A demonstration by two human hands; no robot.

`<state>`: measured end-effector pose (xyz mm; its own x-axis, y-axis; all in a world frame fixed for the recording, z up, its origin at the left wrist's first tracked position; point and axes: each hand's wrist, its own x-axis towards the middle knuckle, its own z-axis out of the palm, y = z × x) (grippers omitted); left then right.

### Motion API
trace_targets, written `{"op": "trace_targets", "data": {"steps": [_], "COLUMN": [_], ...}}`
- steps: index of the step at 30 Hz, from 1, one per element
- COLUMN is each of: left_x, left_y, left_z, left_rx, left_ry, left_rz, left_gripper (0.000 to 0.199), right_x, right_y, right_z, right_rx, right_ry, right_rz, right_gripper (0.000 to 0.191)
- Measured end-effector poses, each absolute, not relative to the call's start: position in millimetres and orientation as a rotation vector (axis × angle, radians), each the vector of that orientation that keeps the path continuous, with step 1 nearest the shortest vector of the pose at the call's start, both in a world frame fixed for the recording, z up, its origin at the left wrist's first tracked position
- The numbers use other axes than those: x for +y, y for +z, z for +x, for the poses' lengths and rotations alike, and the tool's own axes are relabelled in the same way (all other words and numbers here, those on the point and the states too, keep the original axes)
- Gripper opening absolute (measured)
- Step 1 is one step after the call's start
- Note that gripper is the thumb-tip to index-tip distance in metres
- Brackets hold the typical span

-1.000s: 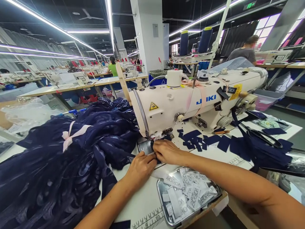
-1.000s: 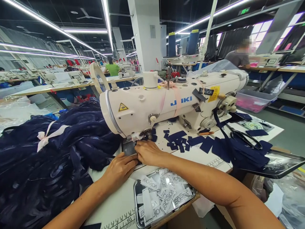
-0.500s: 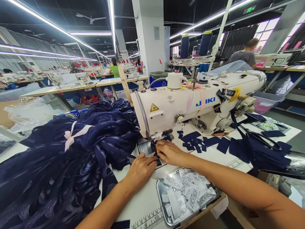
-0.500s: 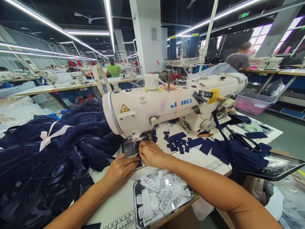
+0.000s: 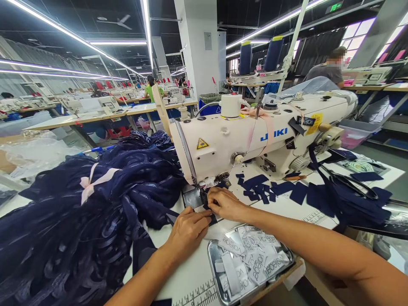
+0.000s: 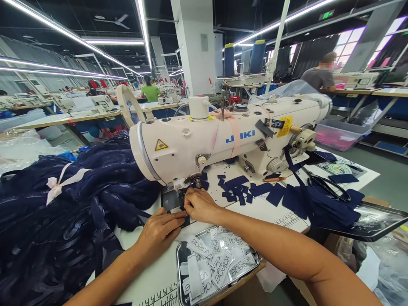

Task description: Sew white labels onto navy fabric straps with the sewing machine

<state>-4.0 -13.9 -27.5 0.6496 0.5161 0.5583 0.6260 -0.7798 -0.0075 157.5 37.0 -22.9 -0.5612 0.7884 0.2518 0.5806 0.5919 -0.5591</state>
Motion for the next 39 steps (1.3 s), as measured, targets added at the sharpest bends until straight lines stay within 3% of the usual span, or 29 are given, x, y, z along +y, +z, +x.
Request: {"op": "trace_targets", "data": {"steps": [13,17,39], "left_x": [-12,-14,-13], "left_y": [-27,-21,-17], "left_z": [-4,-9,1], "left_rx": [-0.972,-0.963,-0.886], "left_ry": [-0.818,-0.819,-0.363], "left_rz": [-2.732,-2.518,-2.295], "left_gripper": [0.019,0.02,0.027], "right_x": [38,39,34], "right_y": [-24,-25,-19], "right_z": [157,157,158], "right_rx": [-2.312,-2.305,-2.322], "right_ry": [0.634,0.625,0.592], "right_rz": [-1.131,-1.107,-1.126], "right_gripper": [0.015,0.014,0.013]}}
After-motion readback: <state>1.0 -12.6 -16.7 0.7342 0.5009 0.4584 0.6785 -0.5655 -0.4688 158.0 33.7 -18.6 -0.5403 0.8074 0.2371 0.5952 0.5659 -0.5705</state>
